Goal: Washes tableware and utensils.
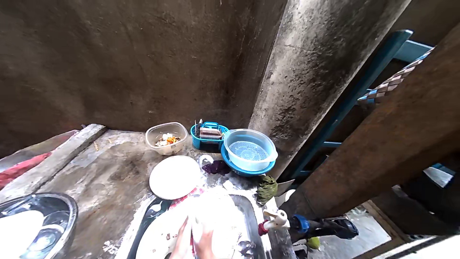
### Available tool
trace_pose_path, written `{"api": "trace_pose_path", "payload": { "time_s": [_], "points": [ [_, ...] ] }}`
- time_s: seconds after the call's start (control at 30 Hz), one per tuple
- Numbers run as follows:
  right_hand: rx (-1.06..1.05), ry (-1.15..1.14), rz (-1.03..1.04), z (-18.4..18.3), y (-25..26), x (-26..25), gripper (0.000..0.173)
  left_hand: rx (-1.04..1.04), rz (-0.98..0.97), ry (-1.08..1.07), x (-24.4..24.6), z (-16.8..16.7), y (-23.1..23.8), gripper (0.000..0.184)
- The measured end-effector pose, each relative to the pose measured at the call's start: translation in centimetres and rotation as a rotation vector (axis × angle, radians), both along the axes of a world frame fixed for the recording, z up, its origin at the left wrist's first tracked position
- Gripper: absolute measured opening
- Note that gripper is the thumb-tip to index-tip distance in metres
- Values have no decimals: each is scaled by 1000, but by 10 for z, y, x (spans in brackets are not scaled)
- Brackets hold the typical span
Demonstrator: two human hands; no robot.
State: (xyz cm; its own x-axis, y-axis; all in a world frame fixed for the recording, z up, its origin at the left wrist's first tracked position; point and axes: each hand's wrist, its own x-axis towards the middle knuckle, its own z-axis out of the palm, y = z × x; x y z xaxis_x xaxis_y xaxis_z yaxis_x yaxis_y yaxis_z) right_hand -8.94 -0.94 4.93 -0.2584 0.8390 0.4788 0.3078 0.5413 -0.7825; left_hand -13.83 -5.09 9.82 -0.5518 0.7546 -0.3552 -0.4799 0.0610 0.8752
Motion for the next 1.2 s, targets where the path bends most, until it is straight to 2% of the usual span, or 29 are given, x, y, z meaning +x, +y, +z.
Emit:
{"api": "trace_pose_path", "payload": {
  "time_s": [0.07,0.13,0.17,0.2,0.23,0.27,0.3,0.37,0.4,0.47,0.5,0.57,0.6,0.73,0.77,0.83,0.87,0.93,1.0,1.03,1.1,1.13,1.2],
  "points": [
    [82,-175,106,-5,-15,19,21,-1,23,-11,-8,0,-2,42],
    [-120,-485,168,2,0,44,26,38,-8,-49,-11,-1,-10,43],
    [-122,-507,83,-1,21,47,24,46,-12,-68,-10,-2,-11,43],
    [-20,-463,-72,-8,46,43,21,46,-25,-84,-8,-3,-12,42],
    [173,-340,-235,-14,71,32,20,44,-44,-92,-3,-5,-13,42],
    [221,-204,-270,-7,85,18,21,40,-54,-81,1,-7,-13,42],
    [215,-93,-228,3,83,4,23,43,-78,-61,3,-12,-12,41],
    [118,12,44,24,51,-12,25,57,-112,-31,2,-17,-8,39],
    [114,8,170,25,40,-15,24,67,-112,-54,1,-15,-9,41],
    [50,-36,255,27,43,-13,23,27,-111,-89,-1,-6,-13,39],
    [25,-45,201,26,55,-14,23,10,-107,-83,-2,-7,-15,37],
    [160,-23,-13,23,80,-22,19,25,-121,-59,0,-11,-17,36],
    [165,-43,-47,27,78,-25,18,55,-121,-45,-1,-17,-15,39],
    [-285,-179,325,57,-1,0,31,19,110,-212,1,8,-7,38],
    [-307,-216,381,55,-15,13,33,29,145,-220,-4,7,-6,39],
    [-221,-343,403,35,-24,46,29,52,184,-186,-15,0,-3,38],
    [-155,-420,367,20,-16,63,26,90,178,-170,-18,-4,-4,39],
    [-189,-596,237,3,21,82,35,185,92,-155,-20,-6,-9,43],
    [-96,-473,44,-8,60,72,38,183,60,-143,-9,-6,-9,45],
    [-163,-309,7,-4,68,56,37,175,47,-144,-2,-5,-8,45],
    [-378,-4,19,16,52,19,34,180,32,-147,6,-4,-4,44],
    [-431,24,67,26,33,9,32,196,31,-134,4,-2,-2,42],
    [-327,-158,163,35,-7,12,28,150,110,-63,-6,6,7,37]
  ]
}}
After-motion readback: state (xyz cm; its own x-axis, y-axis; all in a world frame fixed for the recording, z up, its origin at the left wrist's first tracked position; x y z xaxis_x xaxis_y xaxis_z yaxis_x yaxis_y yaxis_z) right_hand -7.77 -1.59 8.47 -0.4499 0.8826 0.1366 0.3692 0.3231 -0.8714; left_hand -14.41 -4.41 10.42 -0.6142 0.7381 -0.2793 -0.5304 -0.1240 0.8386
